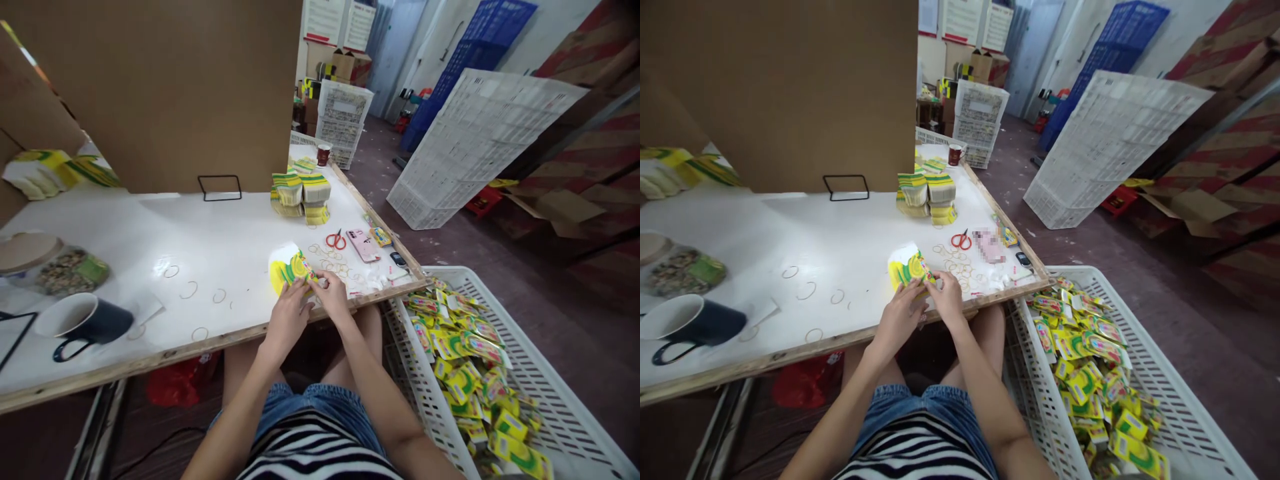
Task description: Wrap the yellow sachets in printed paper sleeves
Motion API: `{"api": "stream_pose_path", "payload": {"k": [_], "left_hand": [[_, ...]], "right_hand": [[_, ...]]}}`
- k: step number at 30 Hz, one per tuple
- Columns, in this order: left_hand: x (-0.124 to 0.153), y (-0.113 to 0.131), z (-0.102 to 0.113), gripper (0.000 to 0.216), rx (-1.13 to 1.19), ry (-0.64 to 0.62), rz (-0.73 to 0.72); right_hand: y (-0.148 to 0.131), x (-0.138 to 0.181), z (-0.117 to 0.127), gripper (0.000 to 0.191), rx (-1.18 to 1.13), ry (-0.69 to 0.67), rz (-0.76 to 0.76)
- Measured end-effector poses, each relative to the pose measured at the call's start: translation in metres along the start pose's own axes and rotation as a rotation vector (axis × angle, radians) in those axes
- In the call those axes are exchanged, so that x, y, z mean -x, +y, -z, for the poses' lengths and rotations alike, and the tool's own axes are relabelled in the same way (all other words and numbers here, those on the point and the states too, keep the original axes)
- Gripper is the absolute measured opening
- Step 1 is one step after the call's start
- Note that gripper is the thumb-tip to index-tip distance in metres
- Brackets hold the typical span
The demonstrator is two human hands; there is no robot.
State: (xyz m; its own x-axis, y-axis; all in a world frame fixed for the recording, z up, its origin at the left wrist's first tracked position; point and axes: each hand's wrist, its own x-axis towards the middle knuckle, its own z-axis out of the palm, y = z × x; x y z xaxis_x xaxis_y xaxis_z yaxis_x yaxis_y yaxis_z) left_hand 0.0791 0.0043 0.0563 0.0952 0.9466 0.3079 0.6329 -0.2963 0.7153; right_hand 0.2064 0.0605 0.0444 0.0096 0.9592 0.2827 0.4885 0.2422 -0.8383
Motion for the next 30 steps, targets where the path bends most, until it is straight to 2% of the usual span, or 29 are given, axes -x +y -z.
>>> {"api": "stream_pose_path", "payload": {"k": [2, 4, 8, 9, 11, 13, 15, 16, 18, 24, 28, 30], "left_hand": [[0.001, 0.000, 0.003, 0.039, 0.066, -0.001, 0.016], [0.002, 0.002, 0.007, 0.034, 0.174, 0.062, 0.038], [0.005, 0.009, 0.017, 0.041, 0.492, 0.424, 0.154], [0.005, 0.011, 0.020, 0.044, 0.613, 0.445, 0.185], [0.005, 0.014, 0.024, 0.050, 0.889, 0.318, 0.236], [0.005, 0.017, 0.027, 0.056, 1.126, 0.089, 0.282], [0.006, 0.020, 0.028, 0.060, 1.267, -0.082, 0.307], [0.007, 0.022, 0.027, 0.060, 1.307, -0.127, 0.308], [0.009, 0.024, 0.025, 0.056, 1.334, -0.147, 0.301], [0.012, 0.022, 0.014, 0.052, 1.222, -0.082, 0.241], [0.013, 0.024, 0.012, 0.050, 1.202, 0.008, 0.305], [0.015, 0.027, 0.013, 0.051, 1.226, 0.007, 0.346]], "right_hand": [[-0.003, -0.001, -0.008, 0.017, 0.002, 0.034, 0.014], [-0.007, 0.002, -0.006, 0.016, -0.039, 0.080, -0.020], [-0.019, 0.020, 0.011, 0.021, -0.353, 0.056, -0.143], [-0.023, 0.025, 0.015, 0.023, -0.452, 0.026, -0.160], [-0.030, 0.037, 0.022, 0.029, -0.610, -0.037, -0.190], [-0.036, 0.047, 0.027, 0.032, -0.699, -0.091, -0.232], [-0.039, 0.055, 0.030, 0.032, -0.730, -0.115, -0.257], [-0.040, 0.058, 0.031, 0.031, -0.732, -0.116, -0.257], [-0.043, 0.061, 0.034, 0.029, -0.720, -0.103, -0.248], [-0.048, 0.066, 0.043, 0.031, -0.635, -0.094, -0.274], [-0.046, 0.071, 0.043, 0.031, -0.568, -0.120, -0.266], [-0.045, 0.072, 0.043, 0.029, -0.497, -0.114, -0.247]]}}
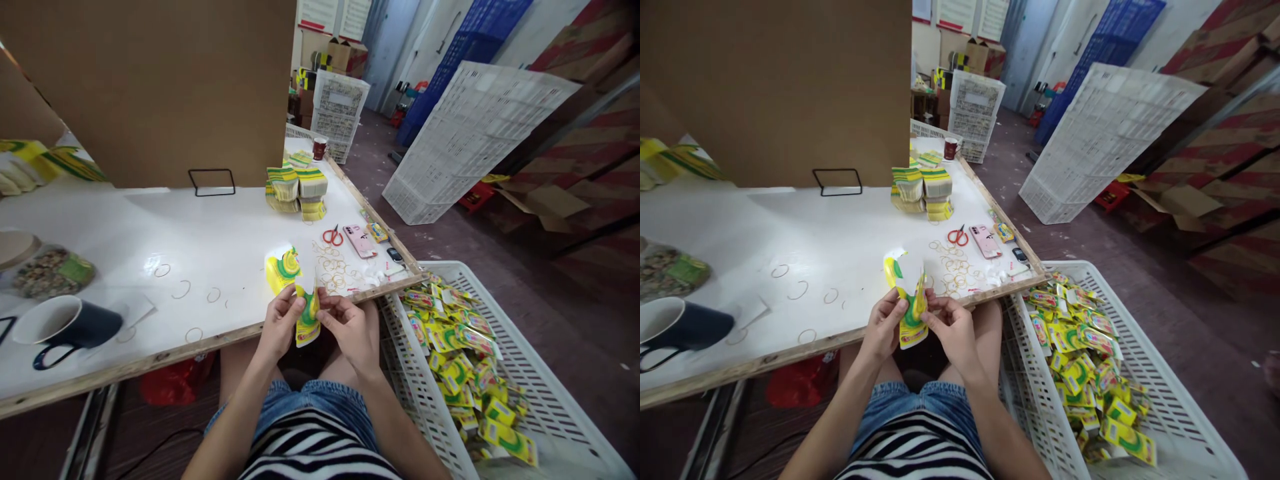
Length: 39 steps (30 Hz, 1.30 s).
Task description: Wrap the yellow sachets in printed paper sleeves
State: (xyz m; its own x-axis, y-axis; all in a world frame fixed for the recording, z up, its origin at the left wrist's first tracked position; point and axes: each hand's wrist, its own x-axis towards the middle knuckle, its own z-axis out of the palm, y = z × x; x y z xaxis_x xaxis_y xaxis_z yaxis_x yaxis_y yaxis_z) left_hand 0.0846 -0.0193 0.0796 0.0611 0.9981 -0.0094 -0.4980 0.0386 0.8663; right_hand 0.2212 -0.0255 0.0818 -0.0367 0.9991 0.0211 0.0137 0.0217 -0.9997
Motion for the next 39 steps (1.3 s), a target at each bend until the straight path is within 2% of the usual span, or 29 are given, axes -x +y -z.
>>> {"api": "stream_pose_path", "payload": {"k": [2, 5, 7, 9, 12, 20, 25, 27, 31, 36, 39], "left_hand": [[0.003, 0.002, -0.003, 0.055, 0.035, -0.022, 0.058], [0.005, 0.001, -0.003, 0.055, 0.063, -0.055, 0.147], [0.005, -0.001, -0.001, 0.052, 0.009, -0.049, 0.176], [0.005, -0.003, 0.002, 0.050, -0.082, -0.030, 0.180], [0.007, -0.003, 0.006, 0.048, -0.169, -0.017, 0.206], [0.012, 0.003, 0.005, 0.042, -0.170, -0.133, 0.267], [0.009, 0.002, 0.007, 0.064, 0.046, -0.044, 0.442], [0.009, 0.000, 0.008, 0.065, 0.062, 0.009, 0.486], [0.009, -0.002, 0.008, 0.063, 0.026, 0.050, 0.444], [0.009, 0.001, 0.008, 0.059, 0.016, -0.110, 0.408], [0.009, 0.002, 0.005, 0.053, 0.003, -0.152, 0.336]], "right_hand": [[-0.003, 0.000, 0.002, 0.025, 0.142, 0.084, 0.080], [-0.016, -0.001, 0.009, 0.025, 0.439, 0.183, 0.364], [-0.027, -0.004, 0.015, 0.036, 0.621, 0.077, 0.562], [-0.034, -0.008, 0.020, 0.047, 0.754, -0.103, 0.663], [-0.038, -0.013, 0.024, 0.048, 0.846, -0.265, 0.677], [-0.035, -0.017, 0.025, 0.024, 0.645, -0.381, 0.589], [-0.025, -0.019, 0.028, 0.022, 0.622, -0.392, 0.591], [-0.022, -0.019, 0.029, 0.023, 0.626, -0.395, 0.593], [-0.024, -0.019, 0.031, 0.022, 0.646, -0.393, 0.592], [-0.027, -0.020, 0.035, 0.019, 0.645, -0.367, 0.602], [-0.028, -0.020, 0.037, 0.017, 0.609, -0.349, 0.645]]}}
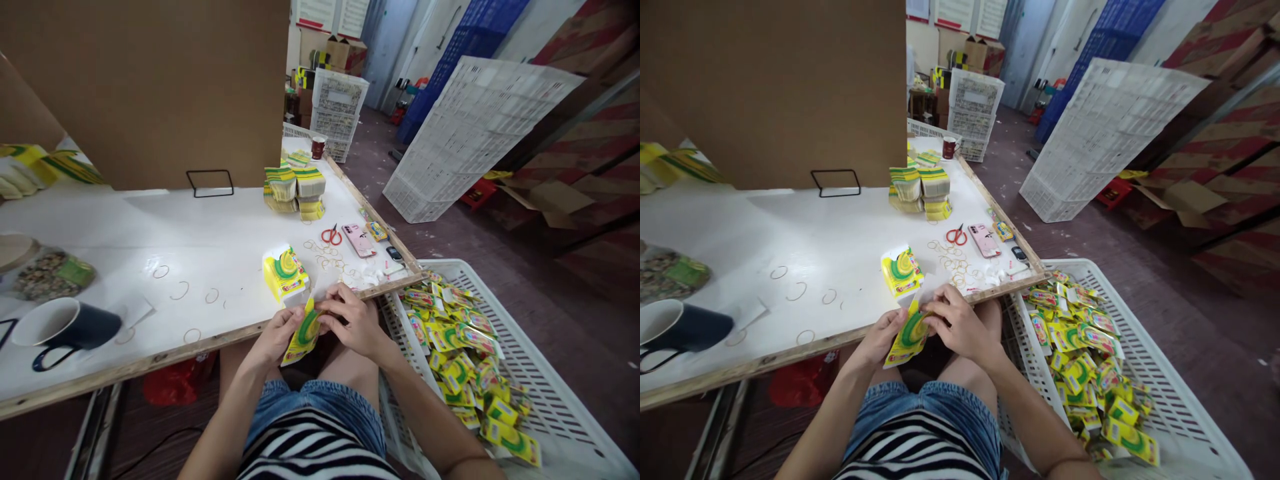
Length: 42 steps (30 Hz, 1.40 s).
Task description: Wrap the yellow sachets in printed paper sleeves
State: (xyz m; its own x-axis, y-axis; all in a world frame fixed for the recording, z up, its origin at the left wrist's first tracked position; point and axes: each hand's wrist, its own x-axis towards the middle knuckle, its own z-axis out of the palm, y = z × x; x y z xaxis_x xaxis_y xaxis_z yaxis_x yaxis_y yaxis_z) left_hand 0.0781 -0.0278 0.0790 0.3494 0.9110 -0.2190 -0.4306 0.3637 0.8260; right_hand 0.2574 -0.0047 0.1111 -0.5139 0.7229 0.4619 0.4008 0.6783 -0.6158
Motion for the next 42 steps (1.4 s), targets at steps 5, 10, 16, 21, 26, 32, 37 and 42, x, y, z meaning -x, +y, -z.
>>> {"api": "stream_pose_path", "payload": {"k": [5, 10, 16, 21, 26, 32, 37, 42], "left_hand": [[-0.004, 0.004, -0.004, 0.044, -0.012, 0.005, -0.060], [-0.009, 0.005, -0.010, 0.044, -0.105, 0.130, -0.226], [-0.013, -0.002, -0.022, 0.043, -0.242, 0.235, -0.343], [-0.012, -0.005, -0.023, 0.034, -0.276, 0.247, -0.360], [-0.013, -0.008, -0.020, 0.043, -0.236, 0.115, -0.338], [-0.012, -0.011, -0.019, 0.045, -0.294, 0.091, -0.351], [-0.010, -0.011, -0.021, 0.041, -0.419, 0.181, -0.381], [-0.011, -0.012, -0.018, 0.043, -0.497, 0.236, -0.417]], "right_hand": [[-0.002, -0.001, 0.006, 0.014, -0.094, 0.054, 0.046], [-0.007, 0.000, 0.000, 0.035, -0.080, 0.241, -0.198], [-0.013, 0.004, -0.012, 0.029, -0.245, 0.231, -0.427], [-0.007, 0.006, -0.015, 0.029, -0.360, 0.264, -0.455], [0.009, 0.010, -0.013, 0.030, -0.477, 0.304, -0.519], [0.015, 0.013, -0.016, 0.032, -0.510, 0.339, -0.548], [0.014, 0.014, -0.023, 0.030, -0.482, 0.356, -0.523], [0.009, 0.008, -0.016, 0.034, -0.110, 0.459, -0.383]]}}
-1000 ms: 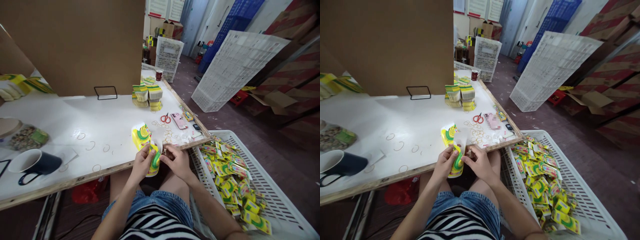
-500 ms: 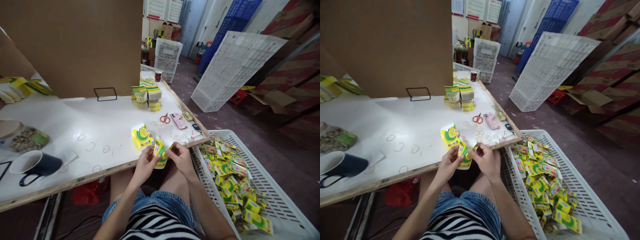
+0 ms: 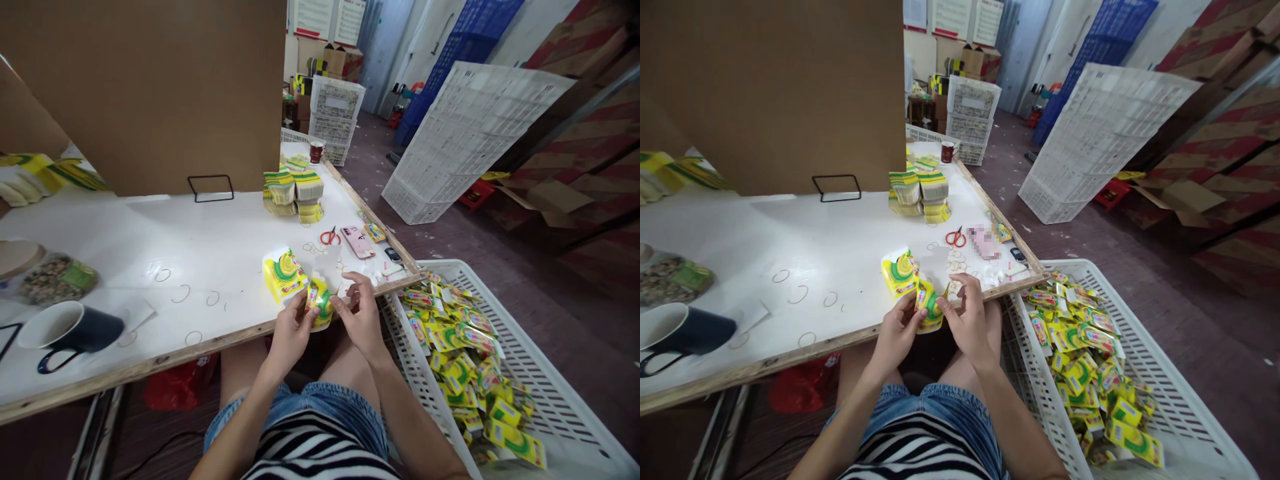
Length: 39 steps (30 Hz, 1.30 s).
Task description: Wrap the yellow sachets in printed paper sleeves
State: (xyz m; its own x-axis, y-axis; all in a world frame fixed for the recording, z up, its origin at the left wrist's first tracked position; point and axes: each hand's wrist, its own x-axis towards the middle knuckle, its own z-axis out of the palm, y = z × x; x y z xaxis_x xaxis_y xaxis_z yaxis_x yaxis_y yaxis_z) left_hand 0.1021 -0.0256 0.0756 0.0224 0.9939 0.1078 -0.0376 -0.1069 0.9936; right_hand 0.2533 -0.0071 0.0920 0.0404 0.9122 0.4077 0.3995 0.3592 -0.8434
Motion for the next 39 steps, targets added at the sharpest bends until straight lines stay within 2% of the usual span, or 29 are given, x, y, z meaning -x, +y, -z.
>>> {"api": "stream_pose_path", "payload": {"k": [2, 4, 7, 10, 13, 17, 20, 23, 27, 31, 34, 38, 39], "left_hand": [[0.000, -0.001, 0.000, 0.042, -0.059, 0.016, -0.020], [0.000, -0.002, -0.002, 0.042, -0.111, 0.023, -0.043], [0.002, 0.000, -0.004, 0.041, -0.200, 0.004, -0.084], [0.002, 0.004, -0.005, 0.041, -0.238, -0.077, -0.122], [0.002, 0.008, -0.004, 0.040, -0.149, -0.097, -0.107], [-0.002, 0.007, -0.002, 0.038, 0.095, -0.092, 0.008], [-0.005, 0.004, -0.002, 0.040, 0.242, -0.034, 0.076], [-0.006, 0.001, -0.002, 0.039, 0.287, 0.049, 0.105], [-0.005, -0.002, -0.003, 0.031, 0.241, 0.087, 0.104], [-0.005, -0.004, -0.005, 0.022, 0.183, 0.118, 0.088], [-0.006, -0.005, -0.005, 0.025, 0.172, 0.077, 0.109], [-0.007, -0.008, 0.000, 0.031, 0.196, 0.044, 0.146], [-0.007, -0.008, 0.001, 0.035, 0.205, 0.051, 0.147]], "right_hand": [[-0.004, -0.004, 0.002, 0.020, 0.127, -0.031, 0.114], [-0.007, -0.006, 0.003, 0.015, 0.189, -0.074, 0.150], [-0.010, -0.007, 0.002, 0.019, 0.198, -0.094, 0.123], [-0.012, -0.006, -0.001, 0.019, 0.203, -0.135, 0.086], [-0.015, -0.005, -0.002, 0.018, 0.196, -0.186, 0.078], [-0.020, -0.005, -0.003, 0.020, 0.210, -0.213, 0.064], [-0.021, -0.002, -0.005, 0.016, 0.128, -0.150, 0.064], [-0.015, 0.005, -0.009, 0.039, -0.004, -0.021, 0.005], [-0.001, 0.014, -0.014, 0.020, 0.010, -0.101, -0.114], [0.004, 0.015, -0.015, 0.027, 0.037, -0.065, -0.091], [0.002, 0.013, -0.013, 0.031, 0.058, -0.016, -0.097], [0.004, 0.010, -0.010, 0.022, -0.135, -0.071, -0.178], [0.006, 0.010, -0.009, 0.025, -0.207, -0.103, -0.189]]}}
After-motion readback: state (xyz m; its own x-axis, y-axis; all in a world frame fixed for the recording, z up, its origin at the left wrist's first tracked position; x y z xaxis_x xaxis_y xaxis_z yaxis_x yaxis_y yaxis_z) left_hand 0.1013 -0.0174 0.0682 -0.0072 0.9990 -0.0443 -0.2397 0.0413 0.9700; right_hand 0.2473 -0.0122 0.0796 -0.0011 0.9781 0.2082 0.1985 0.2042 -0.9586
